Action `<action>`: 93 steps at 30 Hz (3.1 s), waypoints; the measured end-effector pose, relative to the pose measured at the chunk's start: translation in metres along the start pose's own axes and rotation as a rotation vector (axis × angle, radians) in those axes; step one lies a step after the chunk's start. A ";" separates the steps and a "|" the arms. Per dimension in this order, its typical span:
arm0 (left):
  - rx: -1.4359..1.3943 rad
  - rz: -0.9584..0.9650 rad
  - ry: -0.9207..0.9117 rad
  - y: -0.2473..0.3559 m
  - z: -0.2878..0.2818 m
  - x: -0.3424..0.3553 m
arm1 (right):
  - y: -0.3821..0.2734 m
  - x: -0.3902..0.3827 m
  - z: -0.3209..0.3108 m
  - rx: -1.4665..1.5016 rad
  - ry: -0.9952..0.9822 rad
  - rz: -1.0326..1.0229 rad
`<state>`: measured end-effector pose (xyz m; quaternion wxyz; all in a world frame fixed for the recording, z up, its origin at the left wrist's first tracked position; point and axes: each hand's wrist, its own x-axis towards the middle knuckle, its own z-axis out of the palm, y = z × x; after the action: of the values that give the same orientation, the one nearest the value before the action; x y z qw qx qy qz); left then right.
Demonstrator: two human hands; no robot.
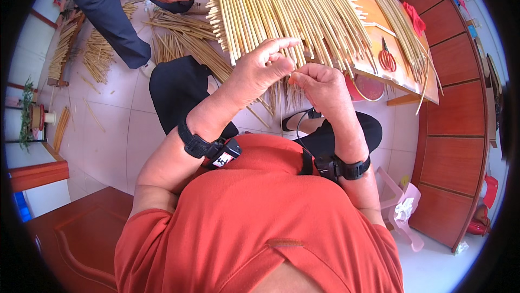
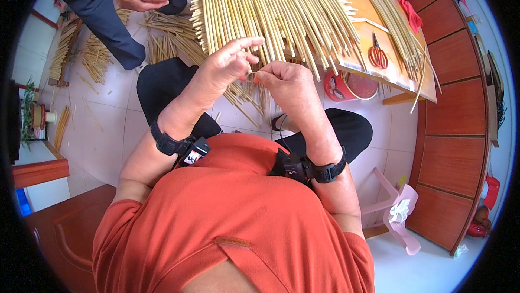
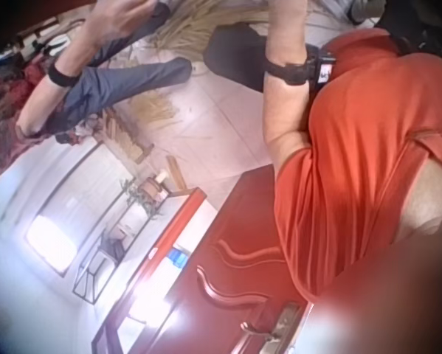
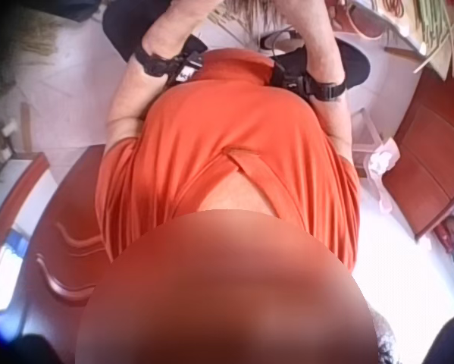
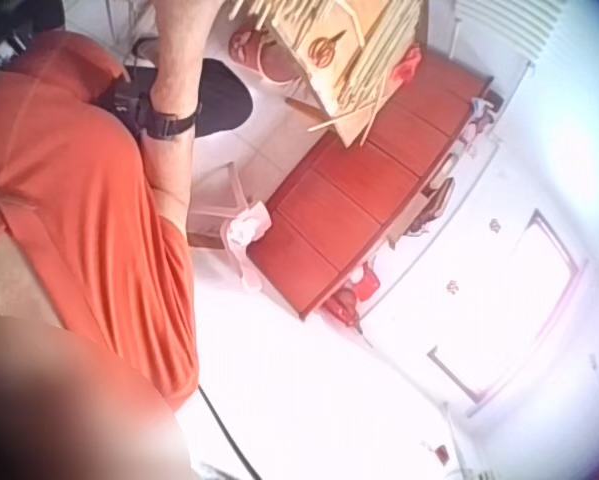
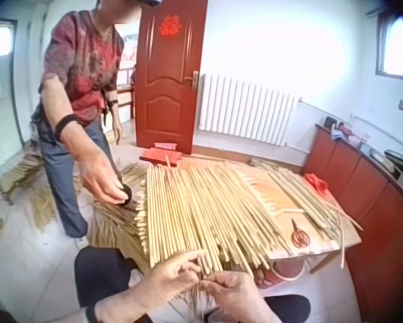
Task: Weaving string through straw sticks to assemble a mat.
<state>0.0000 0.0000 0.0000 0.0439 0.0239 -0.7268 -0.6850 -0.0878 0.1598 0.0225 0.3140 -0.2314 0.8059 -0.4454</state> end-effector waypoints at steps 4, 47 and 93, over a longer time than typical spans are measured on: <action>-0.378 0.020 0.027 -0.003 0.003 -0.003 | 0.008 0.001 0.011 -0.056 0.116 -0.213; 0.082 -0.049 0.359 -0.031 -0.013 0.002 | 0.001 0.021 0.044 -0.085 0.103 -0.319; -0.763 -0.308 0.239 -0.033 -0.088 -0.009 | -0.037 0.108 0.069 0.104 -0.016 -0.370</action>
<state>0.0166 -0.0884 -0.0279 0.0307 0.1937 -0.3989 -0.8958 -0.1106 0.0319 -0.0061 0.2445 -0.3627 0.7231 -0.5346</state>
